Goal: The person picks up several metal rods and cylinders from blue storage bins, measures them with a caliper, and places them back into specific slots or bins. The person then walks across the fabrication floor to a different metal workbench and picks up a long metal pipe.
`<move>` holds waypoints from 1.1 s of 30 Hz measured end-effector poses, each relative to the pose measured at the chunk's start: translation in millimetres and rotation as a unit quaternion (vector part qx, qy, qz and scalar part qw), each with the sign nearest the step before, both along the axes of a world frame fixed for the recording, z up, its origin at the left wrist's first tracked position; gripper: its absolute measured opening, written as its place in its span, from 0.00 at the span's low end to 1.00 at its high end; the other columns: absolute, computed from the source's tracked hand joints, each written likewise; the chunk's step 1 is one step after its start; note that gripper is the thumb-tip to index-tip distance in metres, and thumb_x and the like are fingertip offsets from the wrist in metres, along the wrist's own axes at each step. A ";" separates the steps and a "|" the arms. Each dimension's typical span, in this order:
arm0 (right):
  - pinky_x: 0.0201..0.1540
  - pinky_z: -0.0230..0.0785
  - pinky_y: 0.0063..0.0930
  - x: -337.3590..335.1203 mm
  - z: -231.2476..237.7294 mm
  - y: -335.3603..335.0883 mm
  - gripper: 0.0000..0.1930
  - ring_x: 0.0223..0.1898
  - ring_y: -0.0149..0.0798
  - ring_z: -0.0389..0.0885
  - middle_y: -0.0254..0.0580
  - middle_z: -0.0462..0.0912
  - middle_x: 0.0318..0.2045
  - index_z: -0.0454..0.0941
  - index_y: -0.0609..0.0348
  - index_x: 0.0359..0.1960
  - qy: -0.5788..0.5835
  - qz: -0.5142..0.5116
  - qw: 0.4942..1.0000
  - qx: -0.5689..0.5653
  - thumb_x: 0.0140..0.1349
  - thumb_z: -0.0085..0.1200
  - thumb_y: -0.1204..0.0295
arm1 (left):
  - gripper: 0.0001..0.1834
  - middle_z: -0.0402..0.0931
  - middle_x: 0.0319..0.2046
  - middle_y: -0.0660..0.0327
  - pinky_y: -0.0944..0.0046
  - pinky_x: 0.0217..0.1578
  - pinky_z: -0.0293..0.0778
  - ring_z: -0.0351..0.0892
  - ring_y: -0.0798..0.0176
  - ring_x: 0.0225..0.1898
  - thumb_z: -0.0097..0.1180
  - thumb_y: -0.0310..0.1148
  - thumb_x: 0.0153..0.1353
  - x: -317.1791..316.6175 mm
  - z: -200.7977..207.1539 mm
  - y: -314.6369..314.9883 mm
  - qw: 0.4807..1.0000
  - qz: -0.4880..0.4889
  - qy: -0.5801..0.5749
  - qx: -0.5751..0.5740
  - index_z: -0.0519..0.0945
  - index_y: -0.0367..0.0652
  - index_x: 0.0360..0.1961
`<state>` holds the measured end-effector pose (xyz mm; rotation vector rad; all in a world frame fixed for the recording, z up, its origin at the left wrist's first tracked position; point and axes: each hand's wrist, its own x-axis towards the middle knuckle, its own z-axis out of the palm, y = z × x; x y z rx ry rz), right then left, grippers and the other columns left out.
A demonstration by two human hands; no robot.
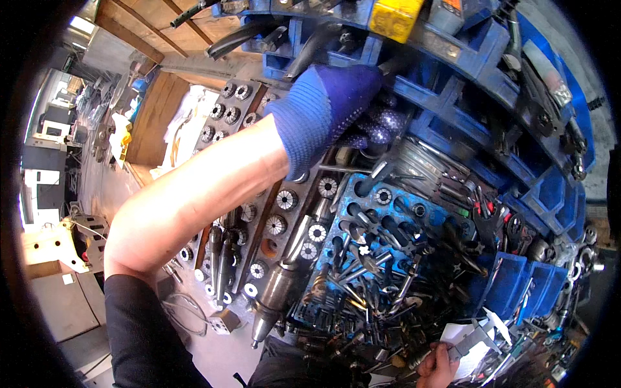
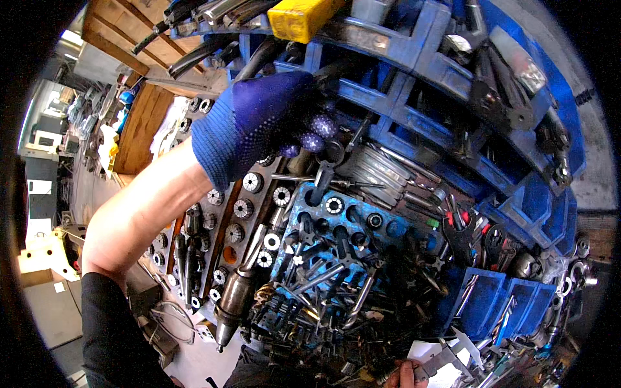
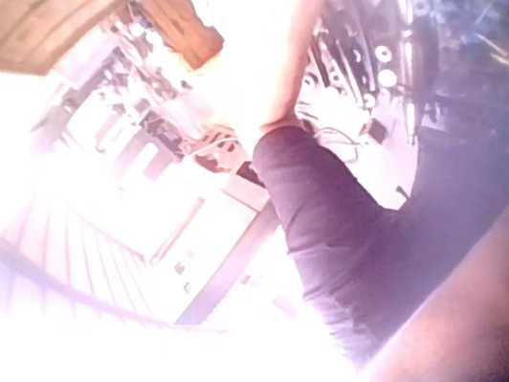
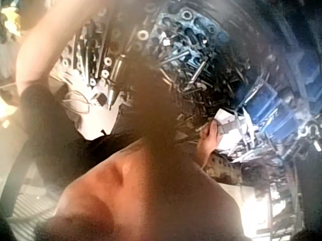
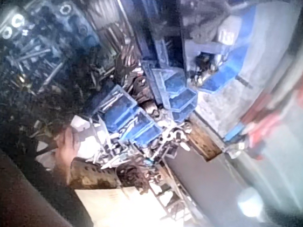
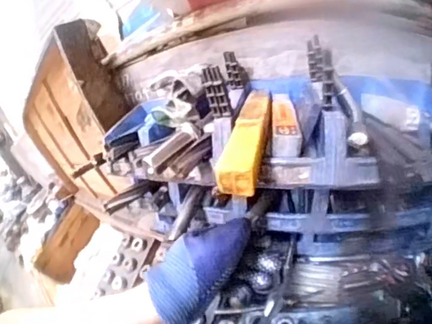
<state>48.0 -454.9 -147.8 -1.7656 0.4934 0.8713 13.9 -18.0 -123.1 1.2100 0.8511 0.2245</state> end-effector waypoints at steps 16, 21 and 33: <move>0.13 0.44 0.20 -4.1 -2.0 1.5 0.08 0.11 0.23 0.55 0.27 0.61 0.12 0.69 0.53 0.28 -0.032 0.006 0.999 0.012 0.66 0.51 0.72 | 0.17 0.81 0.27 0.55 0.65 0.32 0.75 0.78 0.70 0.31 0.55 0.39 0.64 -21.1 -5.4 -22.6 0.885 -0.095 0.098 0.446 0.79 0.32 0.40; 0.13 0.44 0.20 -1.7 -0.7 -0.2 0.06 0.11 0.24 0.55 0.28 0.61 0.12 0.71 0.55 0.30 -0.026 0.019 0.999 0.015 0.66 0.51 0.72 | 0.18 0.78 0.27 0.40 0.45 0.37 0.75 0.79 0.38 0.35 0.52 0.43 0.61 -0.2 3.2 -29.3 0.874 -0.101 0.076 0.469 0.79 0.37 0.37; 0.13 0.45 0.19 -0.7 -4.0 -6.3 0.04 0.12 0.23 0.56 0.26 0.62 0.14 0.72 0.56 0.32 -0.027 0.016 0.999 0.028 0.66 0.52 0.72 | 0.20 0.80 0.38 0.47 0.60 0.42 0.77 0.82 0.56 0.38 0.58 0.35 0.60 -8.9 -10.4 -34.4 0.915 -0.086 0.012 0.395 0.75 0.33 0.50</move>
